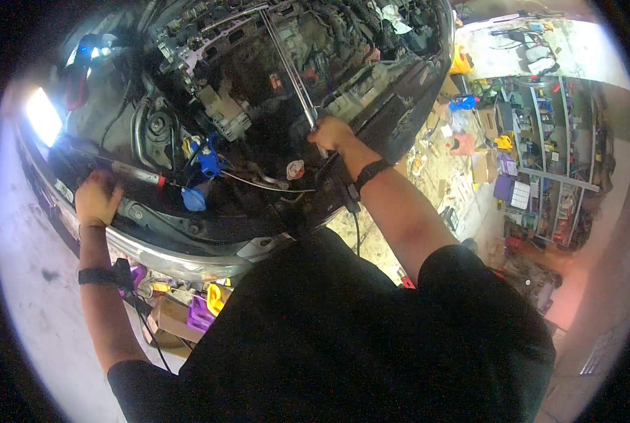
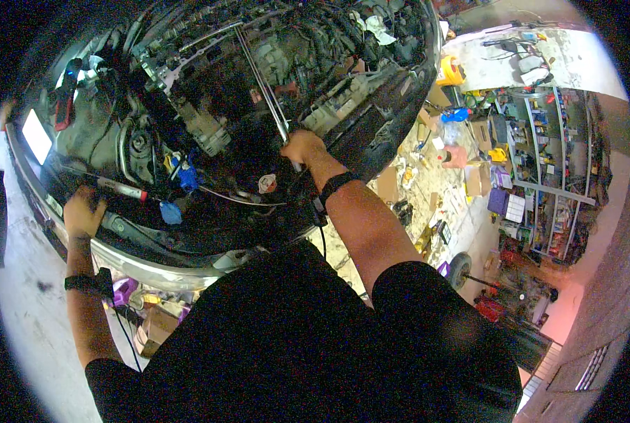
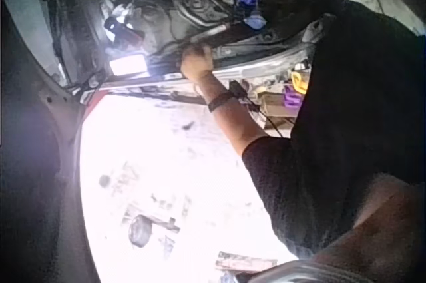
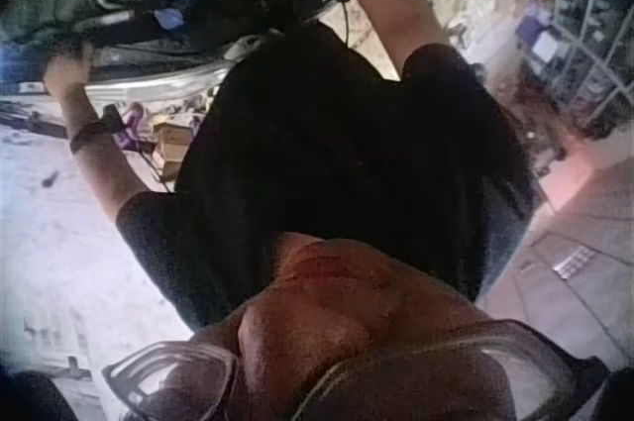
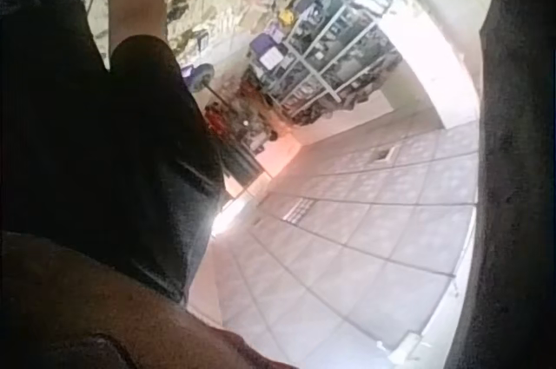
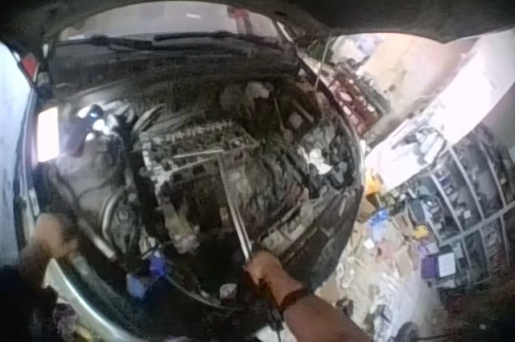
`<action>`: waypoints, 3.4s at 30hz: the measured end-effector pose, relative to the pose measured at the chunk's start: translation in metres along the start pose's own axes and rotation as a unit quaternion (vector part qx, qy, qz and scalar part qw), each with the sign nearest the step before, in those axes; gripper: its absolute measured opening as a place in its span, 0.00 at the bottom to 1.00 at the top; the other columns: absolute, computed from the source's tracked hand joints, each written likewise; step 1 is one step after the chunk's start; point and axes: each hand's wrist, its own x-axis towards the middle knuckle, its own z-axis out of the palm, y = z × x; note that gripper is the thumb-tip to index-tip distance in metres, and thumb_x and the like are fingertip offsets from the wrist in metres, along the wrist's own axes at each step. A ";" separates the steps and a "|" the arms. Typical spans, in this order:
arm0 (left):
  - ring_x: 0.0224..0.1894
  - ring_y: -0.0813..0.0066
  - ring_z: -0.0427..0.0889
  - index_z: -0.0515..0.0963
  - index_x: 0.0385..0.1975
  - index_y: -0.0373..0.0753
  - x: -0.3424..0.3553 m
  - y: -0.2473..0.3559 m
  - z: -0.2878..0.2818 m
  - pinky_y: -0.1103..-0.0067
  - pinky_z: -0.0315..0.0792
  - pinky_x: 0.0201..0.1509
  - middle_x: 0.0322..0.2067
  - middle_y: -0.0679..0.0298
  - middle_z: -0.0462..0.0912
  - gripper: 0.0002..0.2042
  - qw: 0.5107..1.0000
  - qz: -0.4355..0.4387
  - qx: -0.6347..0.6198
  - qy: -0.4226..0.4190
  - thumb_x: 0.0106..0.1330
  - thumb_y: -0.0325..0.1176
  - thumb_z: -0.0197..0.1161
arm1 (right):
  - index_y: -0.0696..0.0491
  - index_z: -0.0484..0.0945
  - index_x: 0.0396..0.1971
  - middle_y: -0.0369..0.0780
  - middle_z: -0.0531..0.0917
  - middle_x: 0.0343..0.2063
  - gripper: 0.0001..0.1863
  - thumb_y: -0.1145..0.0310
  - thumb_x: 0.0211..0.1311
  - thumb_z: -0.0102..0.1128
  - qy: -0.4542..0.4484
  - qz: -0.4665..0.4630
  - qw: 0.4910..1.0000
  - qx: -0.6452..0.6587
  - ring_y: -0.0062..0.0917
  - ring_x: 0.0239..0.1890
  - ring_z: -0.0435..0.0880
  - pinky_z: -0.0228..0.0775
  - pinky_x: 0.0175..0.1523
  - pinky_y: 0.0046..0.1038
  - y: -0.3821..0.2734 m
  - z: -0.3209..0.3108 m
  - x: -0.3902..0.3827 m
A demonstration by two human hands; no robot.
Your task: Tighten or adjust bolts on a car's cylinder head using a torque wrench.
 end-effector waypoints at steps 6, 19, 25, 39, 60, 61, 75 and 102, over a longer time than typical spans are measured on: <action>0.40 0.49 0.81 0.79 0.36 0.39 0.005 0.004 -0.002 0.60 0.74 0.43 0.37 0.52 0.82 0.15 1.000 -0.019 -0.012 -0.001 0.56 0.44 0.61 | 0.56 0.82 0.42 0.51 0.83 0.45 0.31 0.44 0.48 0.64 -0.006 -0.021 0.998 -0.057 0.46 0.49 0.81 0.73 0.55 0.41 0.008 0.005 0.013; 0.35 0.51 0.80 0.78 0.26 0.39 0.005 0.007 -0.014 0.62 0.74 0.38 0.30 0.55 0.80 0.12 0.998 -0.036 -0.058 -0.013 0.49 0.42 0.63 | 0.50 0.85 0.32 0.45 0.85 0.33 0.18 0.51 0.58 0.59 0.095 -0.232 0.968 0.008 0.42 0.40 0.84 0.75 0.47 0.40 -0.086 -0.182 0.038; 0.31 0.52 0.80 0.77 0.26 0.40 0.010 -0.006 -0.002 0.62 0.74 0.34 0.27 0.56 0.77 0.13 0.999 -0.001 -0.051 -0.001 0.48 0.43 0.64 | 0.48 0.85 0.39 0.44 0.86 0.39 0.18 0.52 0.56 0.61 0.177 -0.375 0.910 0.019 0.43 0.43 0.84 0.75 0.52 0.43 -0.281 -0.201 0.162; 0.29 0.52 0.79 0.78 0.27 0.39 0.024 -0.003 -0.002 0.62 0.73 0.31 0.27 0.56 0.77 0.14 0.998 -0.007 -0.065 0.000 0.44 0.41 0.64 | 0.55 0.85 0.33 0.49 0.85 0.38 0.11 0.68 0.53 0.58 0.227 -0.331 0.915 -0.051 0.45 0.41 0.85 0.78 0.48 0.41 -0.361 -0.135 0.292; 0.41 0.47 0.77 0.77 0.39 0.36 -0.019 -0.041 0.039 0.57 0.69 0.41 0.41 0.49 0.78 0.23 0.999 0.046 0.006 -0.002 0.44 0.45 0.63 | 0.49 0.86 0.40 0.45 0.84 0.44 0.17 0.55 0.58 0.60 0.320 -0.217 0.904 -0.182 0.43 0.48 0.82 0.74 0.54 0.40 -0.092 -0.359 0.409; 0.39 0.46 0.77 0.76 0.41 0.35 -0.018 -0.039 0.037 0.57 0.69 0.39 0.40 0.48 0.77 0.25 0.999 0.032 0.009 -0.009 0.45 0.45 0.63 | 0.48 0.86 0.40 0.45 0.84 0.44 0.16 0.56 0.59 0.58 0.311 -0.217 0.898 -0.223 0.43 0.48 0.82 0.74 0.53 0.40 -0.094 -0.354 0.419; 0.40 0.45 0.76 0.75 0.39 0.37 -0.021 -0.043 0.037 0.57 0.67 0.40 0.40 0.48 0.77 0.21 0.998 0.030 -0.013 -0.054 0.47 0.44 0.62 | 0.42 0.84 0.47 0.40 0.83 0.49 0.19 0.67 0.54 0.55 0.231 -0.167 0.903 -0.323 0.38 0.51 0.81 0.72 0.59 0.37 -0.110 -0.333 0.451; 0.29 0.51 0.77 0.76 0.28 0.40 0.006 -0.015 0.003 0.62 0.70 0.29 0.29 0.54 0.75 0.13 0.998 0.009 -0.032 -0.049 0.46 0.41 0.61 | 0.53 0.77 0.44 0.36 0.83 0.34 0.21 0.49 0.67 0.59 -0.054 -0.073 0.914 0.396 0.21 0.33 0.79 0.73 0.38 0.25 -0.047 -0.175 0.173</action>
